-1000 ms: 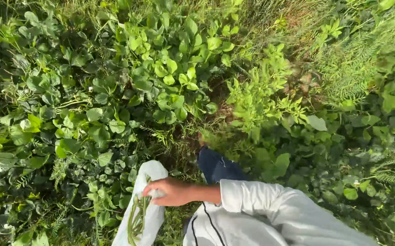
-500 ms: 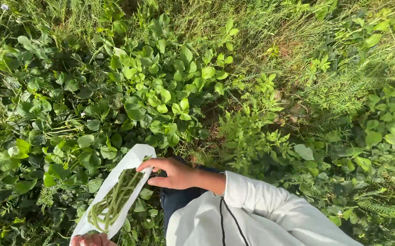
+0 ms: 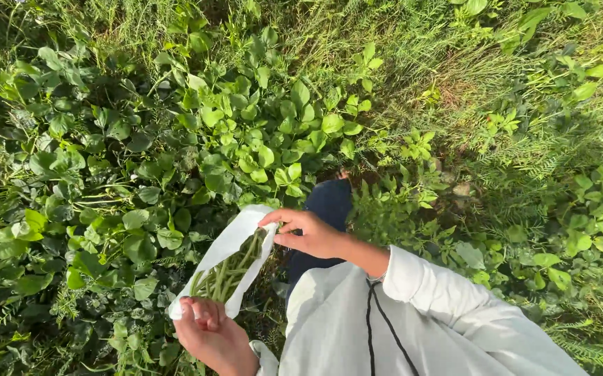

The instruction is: Harvesting long green beans from a field and placing them into a white plastic bag.

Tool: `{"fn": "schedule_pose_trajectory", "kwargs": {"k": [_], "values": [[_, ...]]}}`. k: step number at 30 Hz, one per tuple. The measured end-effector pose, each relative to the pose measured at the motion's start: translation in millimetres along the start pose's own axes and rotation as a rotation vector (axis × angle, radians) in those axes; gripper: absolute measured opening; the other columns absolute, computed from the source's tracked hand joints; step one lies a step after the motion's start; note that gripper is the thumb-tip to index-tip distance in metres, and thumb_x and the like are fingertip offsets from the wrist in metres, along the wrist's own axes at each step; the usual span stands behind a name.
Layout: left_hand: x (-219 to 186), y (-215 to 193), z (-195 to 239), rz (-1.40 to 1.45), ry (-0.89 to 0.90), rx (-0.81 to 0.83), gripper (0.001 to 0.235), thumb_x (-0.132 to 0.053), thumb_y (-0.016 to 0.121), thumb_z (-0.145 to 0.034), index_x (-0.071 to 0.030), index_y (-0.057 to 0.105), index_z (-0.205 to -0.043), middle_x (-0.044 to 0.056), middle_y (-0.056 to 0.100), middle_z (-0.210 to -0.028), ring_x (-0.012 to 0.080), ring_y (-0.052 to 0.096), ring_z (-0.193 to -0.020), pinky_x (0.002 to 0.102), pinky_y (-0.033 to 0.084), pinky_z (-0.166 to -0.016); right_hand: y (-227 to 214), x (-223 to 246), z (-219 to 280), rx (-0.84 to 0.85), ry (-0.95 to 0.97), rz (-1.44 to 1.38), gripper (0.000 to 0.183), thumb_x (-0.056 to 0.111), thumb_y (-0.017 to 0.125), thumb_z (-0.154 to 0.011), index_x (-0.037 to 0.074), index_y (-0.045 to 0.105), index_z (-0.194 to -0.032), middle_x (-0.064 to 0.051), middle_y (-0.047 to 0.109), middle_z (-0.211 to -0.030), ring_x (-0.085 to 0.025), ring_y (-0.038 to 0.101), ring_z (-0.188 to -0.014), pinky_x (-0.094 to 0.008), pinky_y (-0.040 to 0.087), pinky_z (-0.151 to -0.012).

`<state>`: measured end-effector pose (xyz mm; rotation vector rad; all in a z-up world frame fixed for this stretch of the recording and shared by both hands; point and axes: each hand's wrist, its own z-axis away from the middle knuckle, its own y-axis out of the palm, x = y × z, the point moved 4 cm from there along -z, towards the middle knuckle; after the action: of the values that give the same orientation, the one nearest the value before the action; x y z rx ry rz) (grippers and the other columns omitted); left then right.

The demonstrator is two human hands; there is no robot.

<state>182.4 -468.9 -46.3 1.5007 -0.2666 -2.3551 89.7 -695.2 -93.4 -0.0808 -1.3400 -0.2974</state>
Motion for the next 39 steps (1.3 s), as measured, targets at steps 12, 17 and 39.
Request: {"fn": "schedule_pose_trajectory", "kwargs": {"k": [12,17,39], "values": [[106,124,-6,0.035,-0.107,-0.131,0.02,-0.02,0.059,-0.103,-0.008,0.052,-0.09,-0.005,0.041,-0.065,0.0043,0.033,-0.055,0.023,0.025,-0.051,-159,-3,-42,0.136,0.092,0.042,0.038,0.008,0.06,-0.1,0.008,0.061,-0.138,-0.006,0.06,-0.143,-0.018,0.056,-0.131,-0.038,0.05,-0.108],[110,211,-17,0.112,-0.036,-0.192,0.019,-0.019,0.059,-0.104,-0.01,0.05,-0.089,-0.006,0.041,-0.065,0.0042,0.035,-0.056,0.023,0.026,-0.052,-221,52,-83,0.202,0.036,0.165,0.039,0.01,0.062,-0.097,0.007,0.06,-0.136,-0.006,0.061,-0.142,-0.017,0.055,-0.133,-0.04,0.049,-0.107],[133,299,-15,0.131,-0.177,-0.013,0.018,-0.023,0.066,-0.098,-0.007,0.059,-0.095,-0.009,0.042,-0.063,0.0018,0.032,-0.053,0.022,0.023,-0.048,-318,129,-152,0.184,0.151,-0.184,0.039,0.011,0.064,-0.096,0.003,0.058,-0.133,-0.009,0.06,-0.139,-0.015,0.056,-0.131,-0.034,0.046,-0.109]]}}
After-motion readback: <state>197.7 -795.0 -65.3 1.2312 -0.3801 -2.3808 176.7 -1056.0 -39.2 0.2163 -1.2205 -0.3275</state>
